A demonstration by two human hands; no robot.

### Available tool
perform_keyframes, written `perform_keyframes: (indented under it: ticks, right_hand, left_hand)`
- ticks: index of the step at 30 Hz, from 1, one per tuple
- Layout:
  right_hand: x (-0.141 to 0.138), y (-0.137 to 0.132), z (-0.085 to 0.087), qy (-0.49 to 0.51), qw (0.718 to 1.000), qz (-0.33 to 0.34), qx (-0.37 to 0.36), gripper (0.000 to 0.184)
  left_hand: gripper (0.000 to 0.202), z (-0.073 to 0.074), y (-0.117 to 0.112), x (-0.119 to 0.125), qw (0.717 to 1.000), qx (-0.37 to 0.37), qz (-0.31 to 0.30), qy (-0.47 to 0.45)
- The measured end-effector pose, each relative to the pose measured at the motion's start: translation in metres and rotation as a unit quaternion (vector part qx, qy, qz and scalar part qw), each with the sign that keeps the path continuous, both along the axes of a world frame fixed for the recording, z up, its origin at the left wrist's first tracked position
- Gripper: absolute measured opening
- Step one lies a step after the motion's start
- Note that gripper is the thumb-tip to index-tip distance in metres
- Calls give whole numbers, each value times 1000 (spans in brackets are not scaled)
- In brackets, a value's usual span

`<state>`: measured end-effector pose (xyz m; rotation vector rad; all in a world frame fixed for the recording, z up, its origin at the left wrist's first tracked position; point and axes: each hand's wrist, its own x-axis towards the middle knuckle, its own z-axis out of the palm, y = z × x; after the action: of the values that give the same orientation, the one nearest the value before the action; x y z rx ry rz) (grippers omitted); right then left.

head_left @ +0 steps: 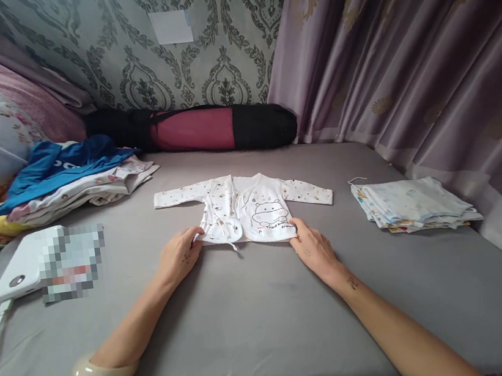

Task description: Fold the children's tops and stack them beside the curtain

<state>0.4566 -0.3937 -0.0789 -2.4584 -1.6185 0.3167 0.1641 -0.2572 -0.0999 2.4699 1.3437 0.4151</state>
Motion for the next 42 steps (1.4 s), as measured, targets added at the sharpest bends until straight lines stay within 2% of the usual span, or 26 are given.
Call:
perform_keyframes:
  ticks: [5, 10, 12, 14, 17, 19, 22, 26, 34, 39, 42]
  right_hand:
    - [-1, -4, 5, -27, 1000, 6, -12, 45]
    - [-6, -16, 29, -56, 996, 45, -48, 33]
    - [-15, -13, 39, -58, 996, 57, -33, 28]
    - [-29, -2, 45, -28, 995, 100, 4, 23]
    - [-52, 24, 43, 29, 982, 181, 34, 18]
    - [-64, 42, 37, 43, 980, 190, 30, 16]
    - [-69, 60, 23, 58, 981, 182, 25, 14]
    - [-66, 66, 10, 68, 983, 167, 38, 14]
    - [-65, 66, 9, -3, 990, 136, 30, 19]
    - [-48, 74, 5, 88, 989, 84, 82, 14]
    - [-40, 77, 8, 122, 983, 47, 132, 11]
  left_hand:
    - [29, 9, -2, -2, 1000, -11, 9, 18]
    - [28, 19, -4, 0, 999, 35, -35, 5]
    - [27, 25, -8, 14, 997, 46, -50, -36]
    - [25, 31, -13, 38, 994, 25, -61, -86]
    - [21, 34, -18, 79, 987, -29, -60, -149]
    - [18, 29, -17, 98, 985, -48, -23, -167]
    - [17, 15, -10, 107, 983, -51, 39, -170]
    - [13, 1, -4, 98, 984, -57, 65, -156]
    - [17, 6, -14, 93, 991, -54, 46, -116]
    - [26, 4, -21, 94, 997, -2, 30, -76]
    - [21, 3, -22, 96, 998, 43, 10, -38]
